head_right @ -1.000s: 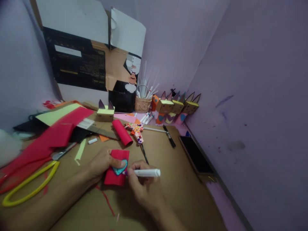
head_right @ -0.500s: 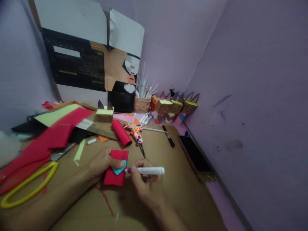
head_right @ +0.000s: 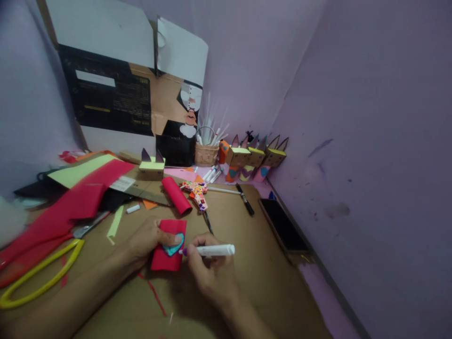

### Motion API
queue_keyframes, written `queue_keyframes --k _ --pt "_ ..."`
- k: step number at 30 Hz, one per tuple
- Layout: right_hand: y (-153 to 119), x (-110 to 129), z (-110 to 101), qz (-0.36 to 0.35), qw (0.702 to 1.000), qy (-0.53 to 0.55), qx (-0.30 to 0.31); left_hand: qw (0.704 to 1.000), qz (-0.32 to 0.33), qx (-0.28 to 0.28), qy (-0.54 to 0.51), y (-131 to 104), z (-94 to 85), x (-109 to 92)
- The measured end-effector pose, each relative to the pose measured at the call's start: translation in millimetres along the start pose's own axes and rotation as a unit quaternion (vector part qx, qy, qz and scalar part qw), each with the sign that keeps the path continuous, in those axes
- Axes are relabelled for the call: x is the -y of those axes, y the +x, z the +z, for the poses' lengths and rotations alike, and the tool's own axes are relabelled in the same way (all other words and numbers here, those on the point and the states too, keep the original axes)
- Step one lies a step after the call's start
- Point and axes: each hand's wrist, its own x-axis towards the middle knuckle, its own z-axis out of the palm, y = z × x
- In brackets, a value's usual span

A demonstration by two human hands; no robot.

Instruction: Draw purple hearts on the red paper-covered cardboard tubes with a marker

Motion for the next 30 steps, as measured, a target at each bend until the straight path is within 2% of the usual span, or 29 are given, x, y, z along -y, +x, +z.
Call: queue_keyframes --k 3,7,12,18,22,27,30 --pt "-1 3 3 0.017 1.0 0.014 0.012 1.0 0.0 0.002 0.002 0 -0.2 0" --pt "0 2 3 0.003 0.998 0.015 0.056 1.0 0.002 0.003 -0.001 -1 -0.1 -1" --pt "1 1 4 0.003 0.998 0.015 0.056 1.0 0.0 0.004 -0.002 -1 0.1 -1" --pt "1 -3 0 0.016 0.998 0.037 -0.038 1.0 -0.003 0.004 -0.005 0 -1.2 1" --pt "7 -9 -2 0.07 0.981 0.153 -0.096 1.0 -0.009 0.021 -0.004 2 -3.7 1" --pt "18 -9 0 0.143 0.954 0.253 -0.066 0.996 0.004 0.082 0.036 0 -5.2 3" --pt "24 -4 2 0.175 0.945 0.277 -0.014 0.991 0.024 0.121 0.055 -3 -5.5 6"
